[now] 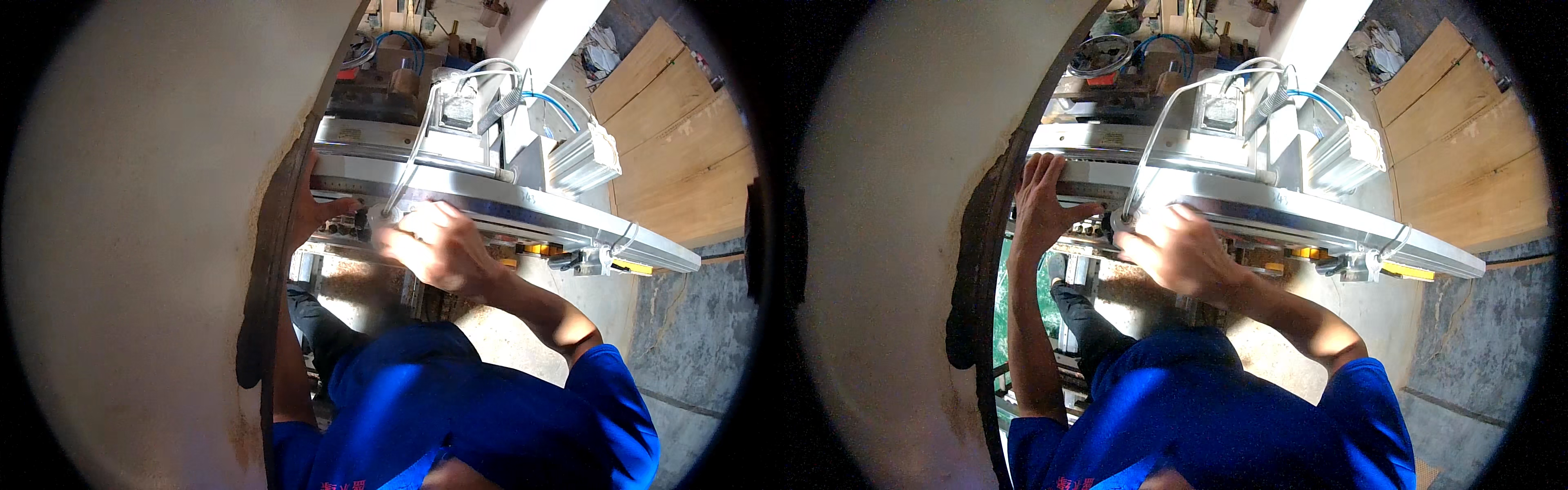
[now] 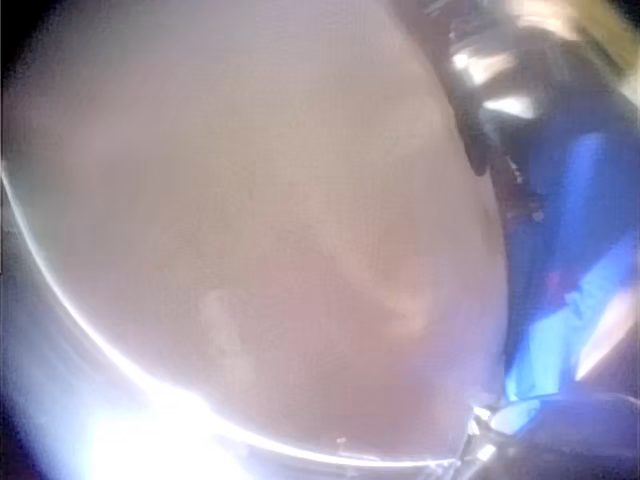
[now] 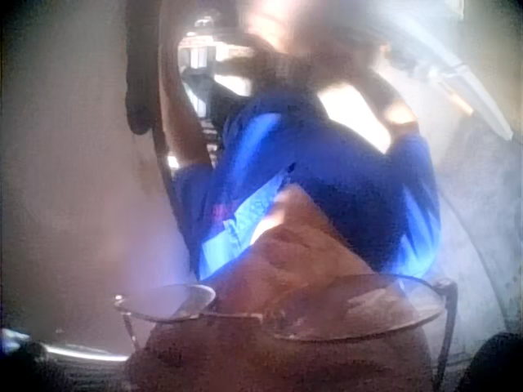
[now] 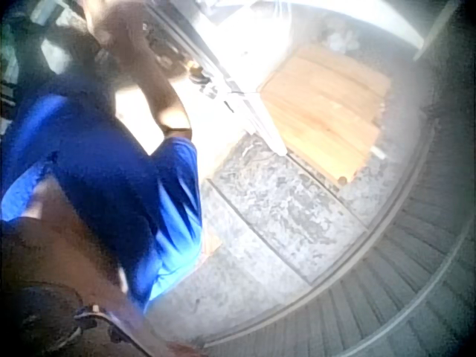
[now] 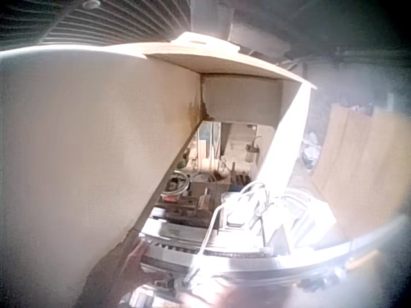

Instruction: The person operates a CNC woodworking machine to process a wooden frame. They place the frame on the machine, adjust various components and clamps, and then remove the finished frame.

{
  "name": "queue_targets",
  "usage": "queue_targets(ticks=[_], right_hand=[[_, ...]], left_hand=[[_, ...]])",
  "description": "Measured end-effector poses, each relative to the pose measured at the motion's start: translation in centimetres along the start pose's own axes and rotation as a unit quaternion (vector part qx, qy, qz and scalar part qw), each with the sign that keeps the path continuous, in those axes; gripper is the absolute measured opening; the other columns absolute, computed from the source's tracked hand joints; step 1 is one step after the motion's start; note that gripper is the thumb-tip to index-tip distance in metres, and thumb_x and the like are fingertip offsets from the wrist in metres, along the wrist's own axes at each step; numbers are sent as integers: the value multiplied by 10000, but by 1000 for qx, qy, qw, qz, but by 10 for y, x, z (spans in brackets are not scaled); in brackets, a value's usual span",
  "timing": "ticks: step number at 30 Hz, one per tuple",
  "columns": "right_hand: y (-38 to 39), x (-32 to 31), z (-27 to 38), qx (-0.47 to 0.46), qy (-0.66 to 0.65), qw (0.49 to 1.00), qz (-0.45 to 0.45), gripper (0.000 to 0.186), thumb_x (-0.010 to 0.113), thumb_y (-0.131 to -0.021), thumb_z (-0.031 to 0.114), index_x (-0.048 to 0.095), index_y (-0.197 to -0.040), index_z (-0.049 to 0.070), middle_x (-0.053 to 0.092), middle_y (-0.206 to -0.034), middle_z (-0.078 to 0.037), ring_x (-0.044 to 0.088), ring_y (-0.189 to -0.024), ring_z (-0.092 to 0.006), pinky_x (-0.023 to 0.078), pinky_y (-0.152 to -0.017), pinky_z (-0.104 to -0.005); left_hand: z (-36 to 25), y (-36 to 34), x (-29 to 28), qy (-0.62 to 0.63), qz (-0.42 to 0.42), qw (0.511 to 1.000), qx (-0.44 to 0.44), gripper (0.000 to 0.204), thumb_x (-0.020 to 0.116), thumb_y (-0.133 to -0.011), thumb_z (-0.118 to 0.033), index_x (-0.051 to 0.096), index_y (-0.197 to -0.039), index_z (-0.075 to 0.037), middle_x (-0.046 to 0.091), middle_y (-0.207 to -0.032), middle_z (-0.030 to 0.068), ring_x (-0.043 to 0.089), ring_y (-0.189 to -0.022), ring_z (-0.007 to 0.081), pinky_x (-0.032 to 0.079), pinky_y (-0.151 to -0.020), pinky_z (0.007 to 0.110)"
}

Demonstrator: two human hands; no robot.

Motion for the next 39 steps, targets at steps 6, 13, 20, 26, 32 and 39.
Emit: queue_targets(ticks=[6,13,20,26,32,39], right_hand=[[35,-4,-7,45,37,998,20,127,678,-880,102,658,-984,32,612,-823,-84,630,-754,-232,523,-656,-372],[68,8,-27,169,12,985,40,67,637,-913,70,583,-898,33,602,-671,-132,641,-613,-292,502,-573,-418],[78,15,-30,253,-79,964,31,89,604,-943,97,581,-936,11,593,-629,-175,637,-586,-343,478,-545,-450],[81,17,-31,251,-41,967,20,99,619,-947,121,603,-975,28,610,-635,-154,651,-594,-321,478,-534,-444],[86,21,-33,268,-46,962,28,96,625,-950,133,600,-972,43,622,-652,-144,655,-615,-321,473,-555,-441],[80,19,-29,263,-34,963,42,99,615,-954,134,568,-925,51,617,-658,-138,639,-633,-353,455,-590,-472]], left_hand=[[-6,1,0,73,11,997,8,914,952,-526,-409,565,-1250,-6,563,-1206,122,494,-1208,317,462,-1016,482],[-12,0,1,54,11,998,32,859,934,-569,-401,562,-1235,-5,552,-1170,110,510,-1160,301,498,-979,470],[-22,28,-6,-12,-114,992,56,661,870,-708,-385,557,-1153,-9,536,-1125,143,516,-1140,336,419,-1013,504],[48,109,94,246,-132,930,-240,502,560,-1015,-492,598,-960,5,592,-846,113,609,-834,262,493,-807,410],[26,132,190,764,103,483,-415,613,539,-910,-737,588,-773,-141,579,-724,6,555,-621,173,453,-575,339],[55,116,151,704,13,610,-365,428,662,-980,-457,607,-727,-116,582,-648,-11,523,-581,114,401,-525,286]])
Point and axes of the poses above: each hand's wrist, its own y-axis away from the middle knuckle, its own x-axis out of the palm, z = x × y, the point moved 9 cm from there along -y, towards the middle knuckle
